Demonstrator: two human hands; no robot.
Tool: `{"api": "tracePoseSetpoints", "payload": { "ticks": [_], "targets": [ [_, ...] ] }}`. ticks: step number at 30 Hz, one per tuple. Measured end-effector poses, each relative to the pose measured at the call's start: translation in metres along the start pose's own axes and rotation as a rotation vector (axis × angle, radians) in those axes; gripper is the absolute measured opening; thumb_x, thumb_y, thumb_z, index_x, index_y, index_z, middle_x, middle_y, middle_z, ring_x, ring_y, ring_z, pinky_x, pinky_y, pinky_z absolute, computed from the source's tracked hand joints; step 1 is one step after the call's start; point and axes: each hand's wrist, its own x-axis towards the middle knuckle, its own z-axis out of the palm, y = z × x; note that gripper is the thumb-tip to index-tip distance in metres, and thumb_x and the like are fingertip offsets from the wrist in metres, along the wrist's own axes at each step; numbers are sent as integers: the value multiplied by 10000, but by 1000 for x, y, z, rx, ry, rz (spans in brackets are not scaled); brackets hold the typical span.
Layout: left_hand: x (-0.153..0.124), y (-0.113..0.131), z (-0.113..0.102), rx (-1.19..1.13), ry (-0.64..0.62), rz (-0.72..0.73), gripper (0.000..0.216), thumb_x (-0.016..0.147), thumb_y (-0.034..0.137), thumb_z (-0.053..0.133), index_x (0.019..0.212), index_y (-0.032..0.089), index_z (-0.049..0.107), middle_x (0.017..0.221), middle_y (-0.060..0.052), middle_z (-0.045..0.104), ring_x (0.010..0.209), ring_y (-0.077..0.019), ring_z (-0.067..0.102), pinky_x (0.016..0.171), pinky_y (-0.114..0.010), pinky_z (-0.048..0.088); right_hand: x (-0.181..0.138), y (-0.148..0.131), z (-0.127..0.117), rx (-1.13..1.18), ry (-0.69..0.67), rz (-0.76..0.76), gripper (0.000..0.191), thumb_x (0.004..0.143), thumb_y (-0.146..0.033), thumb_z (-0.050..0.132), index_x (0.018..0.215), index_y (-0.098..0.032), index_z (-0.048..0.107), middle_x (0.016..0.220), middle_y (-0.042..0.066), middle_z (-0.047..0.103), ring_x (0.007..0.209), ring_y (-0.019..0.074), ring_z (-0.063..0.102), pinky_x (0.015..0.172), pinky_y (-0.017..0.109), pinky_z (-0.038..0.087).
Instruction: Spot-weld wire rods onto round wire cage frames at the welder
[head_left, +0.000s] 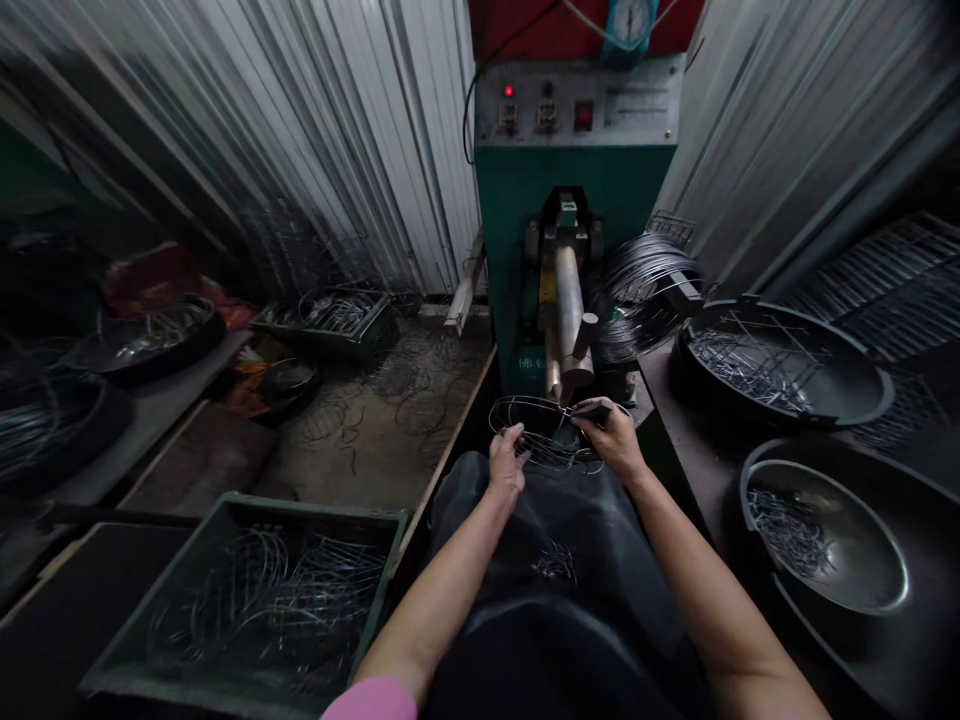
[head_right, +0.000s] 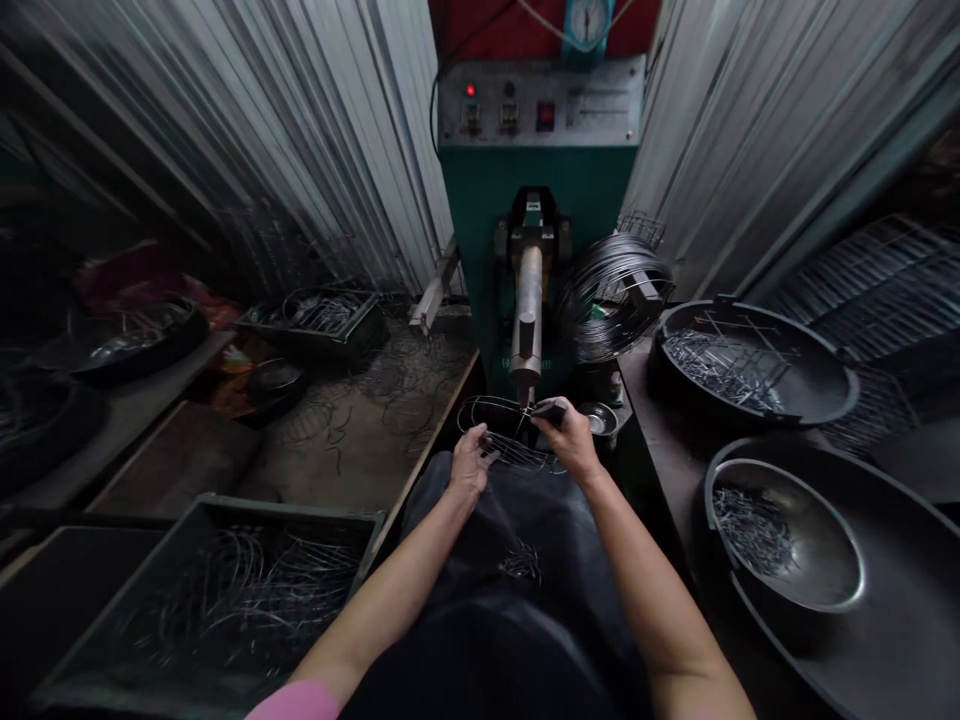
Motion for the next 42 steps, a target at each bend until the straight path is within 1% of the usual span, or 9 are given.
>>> {"api": "tracePoseSetpoints", "payload": {
  "ticks": [7,11,13,16,19,23,27,33,42],
  "targets": [
    [9,-1,9,-16,-9,-110,346,464,378,731,678,179,548,706,22,504,690,-124,478,739,-349,393,11,3,6,51,5,50,217,698,-382,681,802,-204,613,801,30,666,762,191,611,751,330,476],
    [3,-3,6,14,-37,-156,384,503,458,729,718,183,567,759,-12,559,814,-181,543,786,-370,398,9,6,3,211,40,162,261,645,-378,725,803,-195,625,809,31,671,768,187,616,768,341,485],
    [-7,-7,-1,66,-23,-89,425,533,487,736,796,192,581,890,-42,589,946,-209,543,842,-370,386,3,14,-4,336,149,218,282,647,-392,723,812,-185,627,827,40,676,802,193,625,799,360,484],
    [-28,-18,-10,195,-16,135,536,524,420,796,966,214,572,1108,-72,555,1090,-215,493,931,-334,348,-15,34,-18,502,389,274,299,692,-439,677,816,-174,611,826,42,671,808,193,635,810,379,489],
    [-48,-32,-6,311,-61,253,658,494,339,836,1070,220,540,1165,-89,522,1128,-227,467,966,-316,324,-36,54,-28,467,470,305,302,688,-415,686,851,-174,602,830,32,664,796,187,639,800,374,497],
    [-55,-43,17,329,-16,176,697,462,322,851,1068,217,522,1169,-107,492,1146,-259,443,964,-331,325,-53,63,-34,283,441,263,341,667,-387,707,922,-192,589,870,34,669,830,198,637,810,380,498],
    [-44,-45,30,339,28,221,653,448,312,855,1007,217,531,1146,-87,484,1139,-246,440,963,-324,322,-58,57,-38,255,266,212,307,672,-383,708,897,-203,601,879,39,670,862,204,632,843,382,487],
    [-35,-48,29,227,-83,246,479,496,266,815,859,207,508,798,22,512,769,-114,531,779,-261,406,-59,48,-35,266,196,198,292,675,-408,700,850,-190,615,886,49,665,858,202,622,842,381,478],
    [-31,-34,18,-4,-118,-43,427,492,360,771,765,202,484,688,39,528,663,-101,539,717,-281,432,-28,11,-15,122,73,75,226,735,-394,636,844,-196,633,823,44,669,793,204,622,757,343,486]
  ]
}}
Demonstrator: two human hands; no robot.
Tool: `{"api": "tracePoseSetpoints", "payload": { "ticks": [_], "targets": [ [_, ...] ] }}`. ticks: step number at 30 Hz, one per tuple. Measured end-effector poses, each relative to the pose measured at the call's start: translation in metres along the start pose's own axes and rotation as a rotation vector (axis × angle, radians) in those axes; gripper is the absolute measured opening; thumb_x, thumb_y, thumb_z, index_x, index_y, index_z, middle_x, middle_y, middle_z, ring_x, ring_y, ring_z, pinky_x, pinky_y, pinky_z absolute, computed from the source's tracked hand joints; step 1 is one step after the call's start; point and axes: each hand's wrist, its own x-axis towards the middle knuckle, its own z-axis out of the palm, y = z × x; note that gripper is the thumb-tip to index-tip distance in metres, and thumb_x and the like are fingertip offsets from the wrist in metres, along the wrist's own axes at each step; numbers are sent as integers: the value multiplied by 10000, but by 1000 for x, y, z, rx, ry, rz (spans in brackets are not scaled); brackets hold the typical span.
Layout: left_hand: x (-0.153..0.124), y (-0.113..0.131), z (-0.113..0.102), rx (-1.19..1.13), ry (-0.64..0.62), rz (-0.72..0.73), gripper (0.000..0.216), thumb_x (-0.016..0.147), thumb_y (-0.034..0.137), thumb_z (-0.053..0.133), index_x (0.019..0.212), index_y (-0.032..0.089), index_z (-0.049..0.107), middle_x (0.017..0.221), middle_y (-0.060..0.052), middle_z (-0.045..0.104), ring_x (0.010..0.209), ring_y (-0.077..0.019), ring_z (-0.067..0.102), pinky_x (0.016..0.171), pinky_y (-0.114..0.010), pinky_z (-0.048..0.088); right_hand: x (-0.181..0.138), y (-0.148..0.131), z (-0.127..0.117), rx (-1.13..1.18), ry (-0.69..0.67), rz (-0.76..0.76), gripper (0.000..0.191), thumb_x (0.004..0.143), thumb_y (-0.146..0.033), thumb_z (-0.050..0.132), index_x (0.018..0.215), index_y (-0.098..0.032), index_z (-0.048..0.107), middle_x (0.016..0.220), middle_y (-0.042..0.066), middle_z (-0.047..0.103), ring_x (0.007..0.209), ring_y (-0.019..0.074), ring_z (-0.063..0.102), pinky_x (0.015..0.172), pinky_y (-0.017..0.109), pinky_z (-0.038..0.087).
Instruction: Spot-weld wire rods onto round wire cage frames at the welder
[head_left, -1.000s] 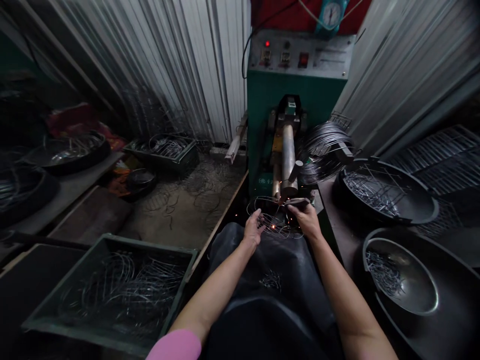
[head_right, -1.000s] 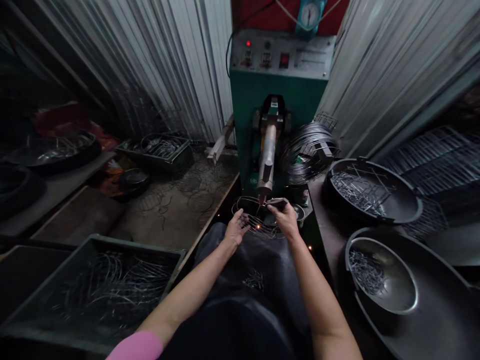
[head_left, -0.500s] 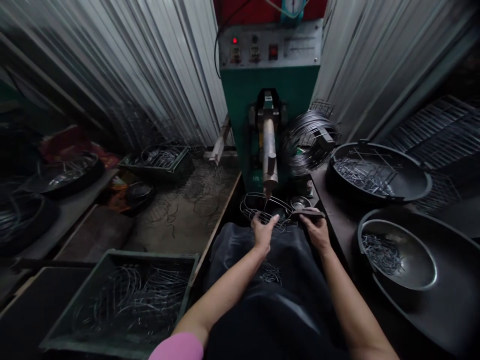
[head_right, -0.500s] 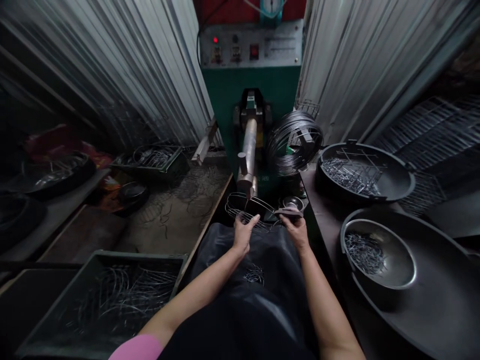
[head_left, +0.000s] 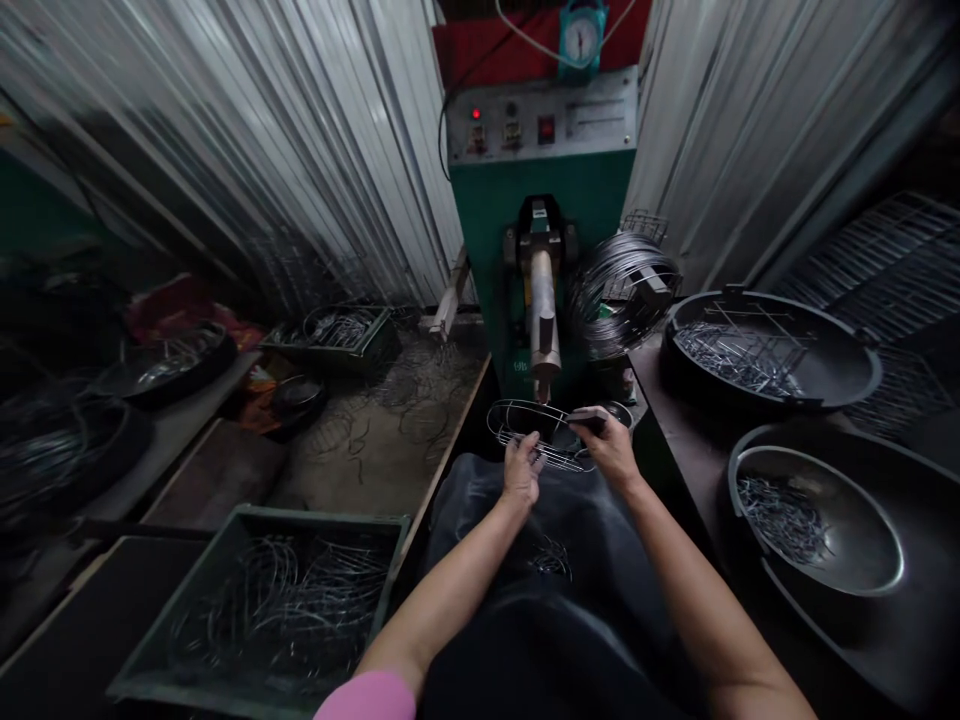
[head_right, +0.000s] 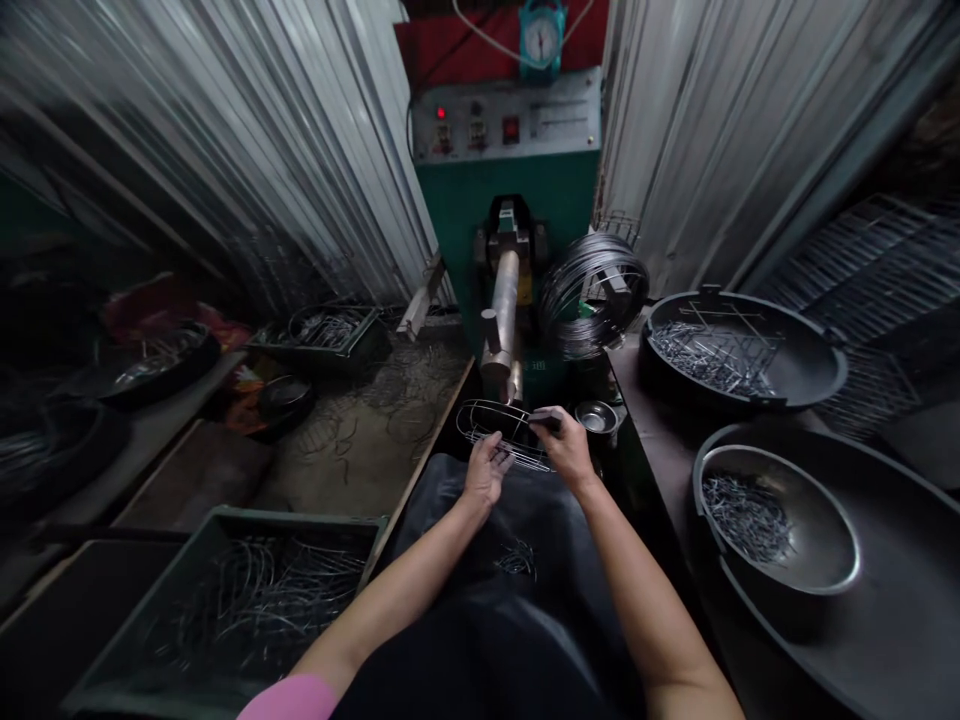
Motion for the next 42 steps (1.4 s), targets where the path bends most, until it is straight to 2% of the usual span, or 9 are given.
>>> {"api": "tracePoseSetpoints", "payload": {
  "ticks": [8,15,22,30,38,42],
  "targets": [
    [20,17,-2,-52,7,-48,443,480,407,766,740,192,479,623,52,474,595,-98,540,665,-273,436,26,-6,25,-83,-13,-57,198,743,-375,614,832,-198,612,803,34,676,769,199,622,738,327,477],
    [19,20,0,-43,21,-36,454,474,395,775,748,190,477,642,52,476,595,-91,529,632,-255,429,29,-7,24,-168,-9,-75,202,753,-384,607,833,-199,591,794,37,672,750,201,621,714,322,479],
    [10,17,1,-29,52,-22,449,490,404,772,747,195,469,643,58,481,590,-86,526,624,-245,425,25,-10,19,-257,-87,-176,193,797,-370,563,891,-203,587,836,46,661,781,198,614,740,322,470],
    [10,11,-3,-95,20,-28,407,490,361,755,741,191,483,627,53,501,578,-89,519,649,-269,434,20,-9,24,-256,-19,-108,176,767,-379,574,820,-212,582,749,24,660,677,189,595,639,293,465],
    [18,12,0,-82,24,-40,422,483,368,768,751,188,497,615,58,486,565,-90,530,624,-258,429,29,-5,25,-181,-15,-58,171,738,-359,587,807,-203,587,765,25,659,715,200,590,671,307,458],
    [21,10,5,-101,45,-108,431,483,385,768,757,185,503,617,44,480,564,-105,531,592,-260,427,33,-6,28,-198,-13,-36,172,726,-348,601,808,-198,600,765,31,662,721,203,586,685,317,456]
  ]
}}
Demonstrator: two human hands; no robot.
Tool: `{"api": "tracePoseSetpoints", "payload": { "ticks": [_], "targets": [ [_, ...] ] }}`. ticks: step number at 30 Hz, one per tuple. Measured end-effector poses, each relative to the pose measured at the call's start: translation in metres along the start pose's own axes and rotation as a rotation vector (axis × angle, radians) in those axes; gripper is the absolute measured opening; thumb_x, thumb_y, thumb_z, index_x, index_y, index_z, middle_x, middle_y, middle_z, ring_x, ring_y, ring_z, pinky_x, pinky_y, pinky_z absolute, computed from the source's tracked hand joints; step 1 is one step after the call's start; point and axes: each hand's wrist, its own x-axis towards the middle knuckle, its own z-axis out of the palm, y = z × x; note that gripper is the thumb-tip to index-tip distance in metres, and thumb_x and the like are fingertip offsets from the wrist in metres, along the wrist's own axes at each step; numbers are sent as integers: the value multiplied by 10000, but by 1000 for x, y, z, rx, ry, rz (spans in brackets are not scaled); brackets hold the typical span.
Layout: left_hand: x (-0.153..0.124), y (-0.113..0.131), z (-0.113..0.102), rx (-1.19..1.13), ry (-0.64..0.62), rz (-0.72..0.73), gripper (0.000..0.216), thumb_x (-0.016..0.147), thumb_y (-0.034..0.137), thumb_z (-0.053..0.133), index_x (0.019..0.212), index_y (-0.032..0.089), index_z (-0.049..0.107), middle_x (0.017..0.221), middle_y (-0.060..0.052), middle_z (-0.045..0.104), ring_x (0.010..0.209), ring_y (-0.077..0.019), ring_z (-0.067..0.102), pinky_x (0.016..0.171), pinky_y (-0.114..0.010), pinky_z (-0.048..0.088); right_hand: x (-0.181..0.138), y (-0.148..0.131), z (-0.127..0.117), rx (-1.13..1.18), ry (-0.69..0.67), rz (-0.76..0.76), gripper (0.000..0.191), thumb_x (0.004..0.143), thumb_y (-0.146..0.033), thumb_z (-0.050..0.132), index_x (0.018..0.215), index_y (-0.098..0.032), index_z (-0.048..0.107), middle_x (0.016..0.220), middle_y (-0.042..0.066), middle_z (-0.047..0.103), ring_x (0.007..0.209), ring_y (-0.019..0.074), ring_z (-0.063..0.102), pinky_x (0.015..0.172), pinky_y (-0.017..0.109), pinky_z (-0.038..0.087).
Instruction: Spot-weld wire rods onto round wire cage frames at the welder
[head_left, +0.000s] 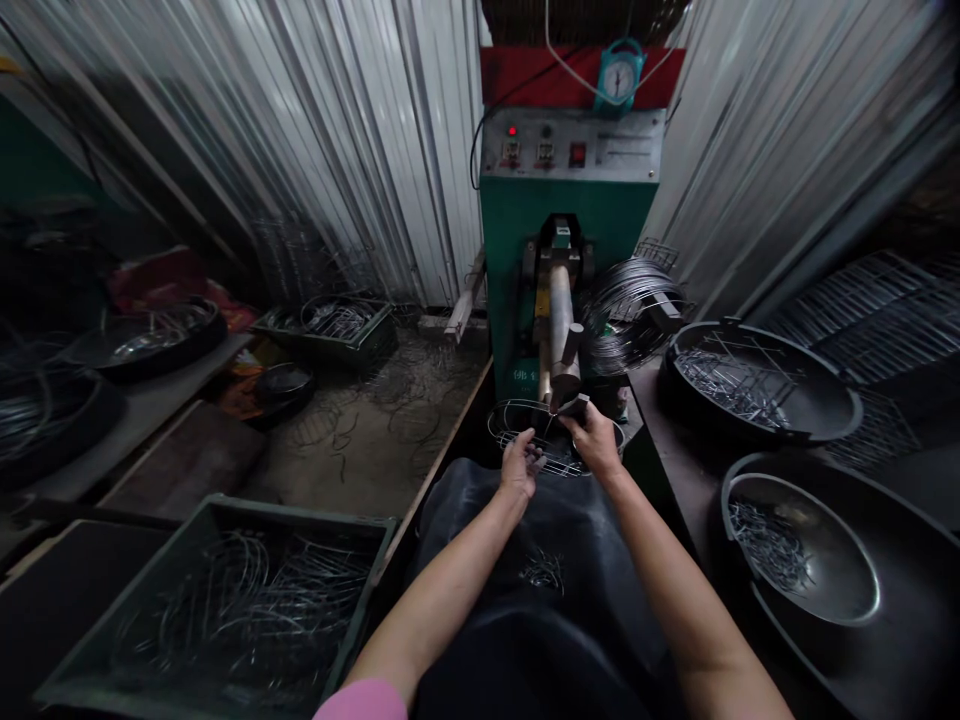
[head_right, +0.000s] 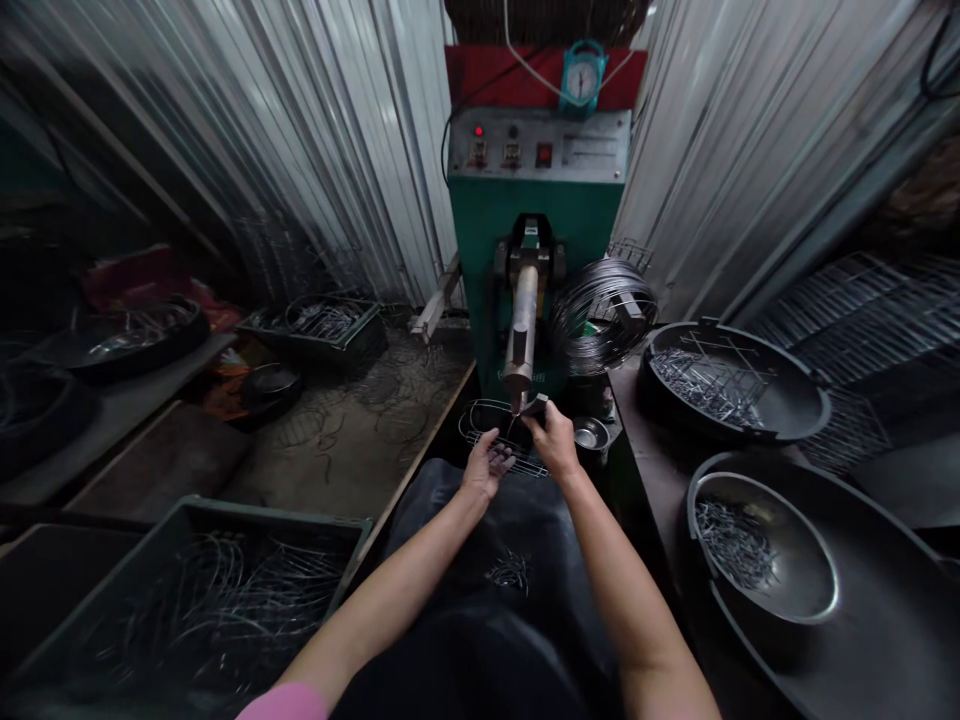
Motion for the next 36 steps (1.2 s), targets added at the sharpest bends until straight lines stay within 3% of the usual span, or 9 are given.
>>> {"api": "tracePoseSetpoints", "payload": {
  "ticks": [3,6,9,13,16,21,26,36],
  "targets": [
    [-1,-1,1,4,13,-56,442,490,409,767,762,177,508,608,38,466,564,-105,520,582,-248,413,2,-2,-1,72,0,49,225,698,-376,643,818,-188,619,773,34,670,726,200,593,699,321,462],
    [-8,-1,-7,80,-4,-72,478,537,474,741,844,172,533,684,13,513,662,-126,555,658,-266,421,1,2,-13,283,155,168,289,664,-417,674,807,-171,620,788,36,677,738,192,606,723,326,471],
    [-21,-5,-17,255,-5,-12,558,582,520,721,1009,213,532,967,-40,586,976,-197,562,840,-339,396,-9,18,-32,414,330,252,313,661,-407,690,846,-162,625,839,38,680,784,184,615,776,333,465],
    [-34,-18,-15,379,17,124,692,548,436,792,1124,253,456,1220,-72,527,1197,-226,447,961,-353,324,-35,46,-48,437,288,284,316,644,-378,721,869,-175,634,869,30,680,841,186,615,822,338,461],
    [-32,-28,-1,338,33,118,679,558,370,798,1111,244,423,1163,-78,559,1146,-204,492,948,-358,338,-49,62,-49,471,297,293,329,650,-396,714,888,-186,628,902,33,680,873,200,621,842,368,468],
    [-23,-37,11,193,6,109,587,532,316,796,994,237,443,892,-1,605,851,-139,601,826,-334,412,-60,75,-50,430,293,321,377,633,-434,723,897,-180,633,914,60,688,895,230,627,839,408,483],
    [-25,-39,10,70,-72,97,446,506,292,777,789,197,446,695,43,555,643,-114,588,755,-334,467,-63,70,-47,398,126,203,343,670,-437,699,884,-175,645,921,66,682,902,218,623,866,392,473],
    [-39,-29,15,-90,-99,-188,177,712,260,611,760,171,466,683,-25,537,661,-168,616,708,-378,543,-58,35,-58,272,5,146,293,737,-420,657,907,-180,654,896,62,691,847,215,637,804,374,498]
  ]
}}
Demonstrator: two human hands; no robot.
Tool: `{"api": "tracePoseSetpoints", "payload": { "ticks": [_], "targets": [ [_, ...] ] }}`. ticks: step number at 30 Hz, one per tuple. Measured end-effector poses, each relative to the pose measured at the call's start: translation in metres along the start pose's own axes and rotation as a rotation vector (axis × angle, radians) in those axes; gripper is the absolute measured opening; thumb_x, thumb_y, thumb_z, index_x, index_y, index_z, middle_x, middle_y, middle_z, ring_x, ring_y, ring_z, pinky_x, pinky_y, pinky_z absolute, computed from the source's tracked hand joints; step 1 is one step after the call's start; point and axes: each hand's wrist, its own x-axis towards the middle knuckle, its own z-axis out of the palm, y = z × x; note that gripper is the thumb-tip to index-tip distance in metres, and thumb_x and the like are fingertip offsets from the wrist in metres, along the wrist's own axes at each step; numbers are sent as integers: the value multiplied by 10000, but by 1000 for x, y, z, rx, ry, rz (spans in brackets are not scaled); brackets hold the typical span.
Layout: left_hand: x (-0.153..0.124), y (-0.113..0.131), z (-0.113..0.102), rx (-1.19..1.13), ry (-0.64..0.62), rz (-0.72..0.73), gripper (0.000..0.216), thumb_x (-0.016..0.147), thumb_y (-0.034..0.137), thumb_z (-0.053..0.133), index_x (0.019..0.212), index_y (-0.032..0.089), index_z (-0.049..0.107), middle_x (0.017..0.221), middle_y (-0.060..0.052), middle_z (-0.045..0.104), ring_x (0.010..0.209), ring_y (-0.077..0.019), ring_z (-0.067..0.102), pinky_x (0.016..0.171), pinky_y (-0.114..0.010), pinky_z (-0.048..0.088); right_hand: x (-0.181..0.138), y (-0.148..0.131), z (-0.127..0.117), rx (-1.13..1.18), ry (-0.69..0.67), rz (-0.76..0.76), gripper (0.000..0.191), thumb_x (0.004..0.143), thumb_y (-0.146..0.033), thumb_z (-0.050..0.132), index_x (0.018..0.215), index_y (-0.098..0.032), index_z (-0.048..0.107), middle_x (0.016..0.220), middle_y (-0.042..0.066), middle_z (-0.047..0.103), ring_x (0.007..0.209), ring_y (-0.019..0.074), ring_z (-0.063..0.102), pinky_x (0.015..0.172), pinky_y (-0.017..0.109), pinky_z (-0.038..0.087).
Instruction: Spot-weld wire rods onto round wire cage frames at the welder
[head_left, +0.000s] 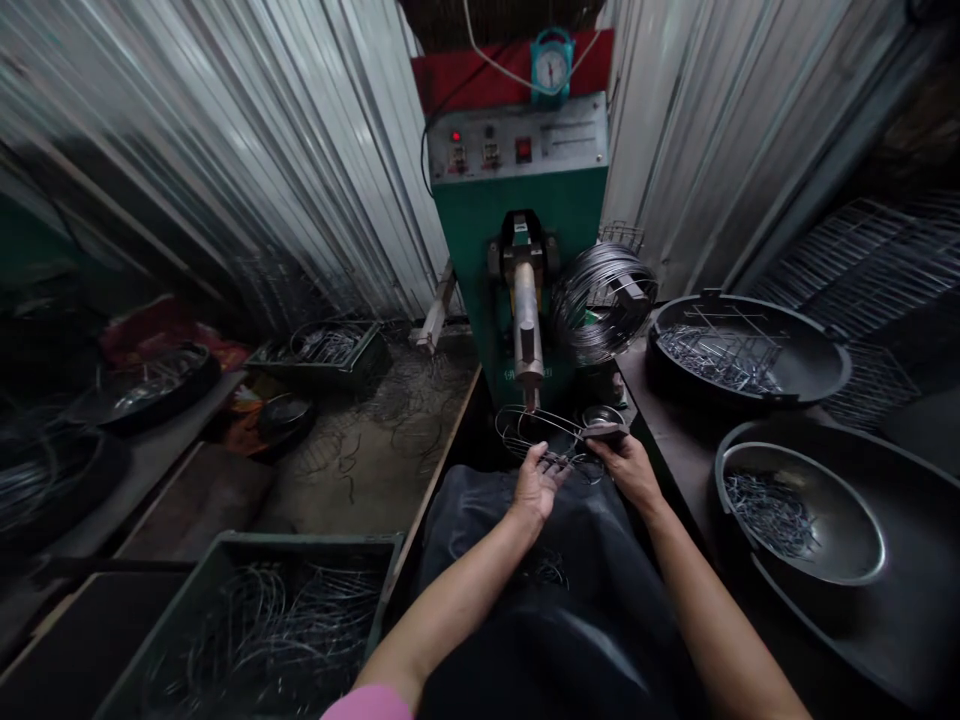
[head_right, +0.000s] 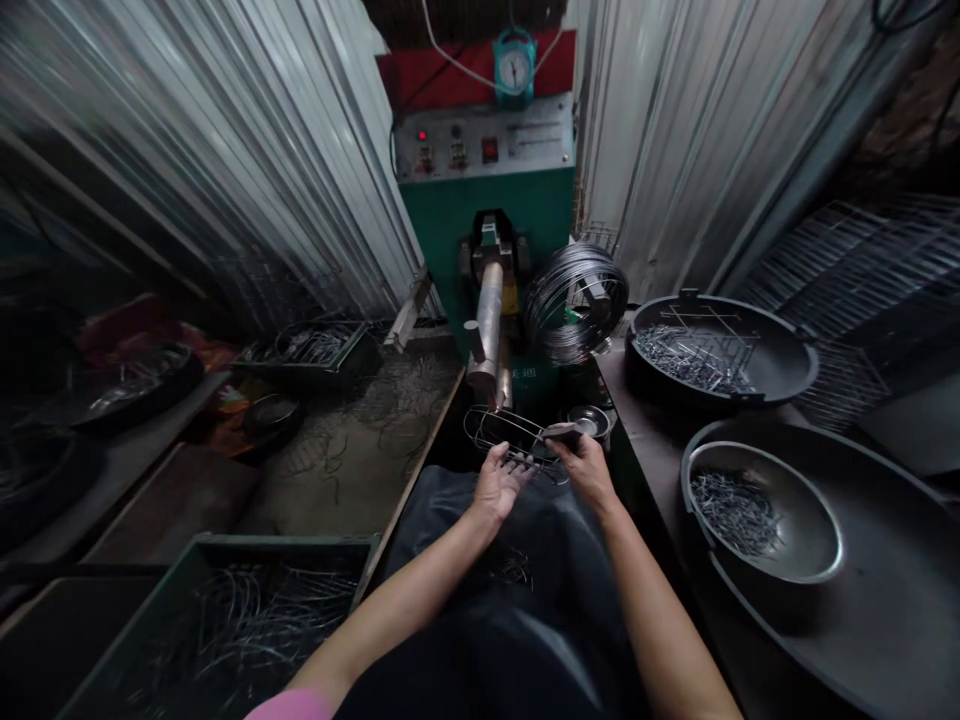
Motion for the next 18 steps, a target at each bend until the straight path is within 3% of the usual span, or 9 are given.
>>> {"api": "tracePoseSetpoints", "payload": {
  "ticks": [10,18],
  "targets": [
    [4,28,-21,-133,-19,-6,174,708,259,605,768,157,477,723,-47,545,710,-192,634,708,-373,541,15,-13,39,-345,-61,-318,182,826,-362,563,915,-215,621,893,60,661,842,212,621,784,355,488],
    [-10,34,-42,-75,-76,-57,212,717,313,622,703,155,481,718,-68,591,746,-197,649,718,-332,524,5,-20,49,-486,-91,-406,207,853,-376,509,965,-216,577,891,74,654,837,223,624,752,355,501]
  ]
}}
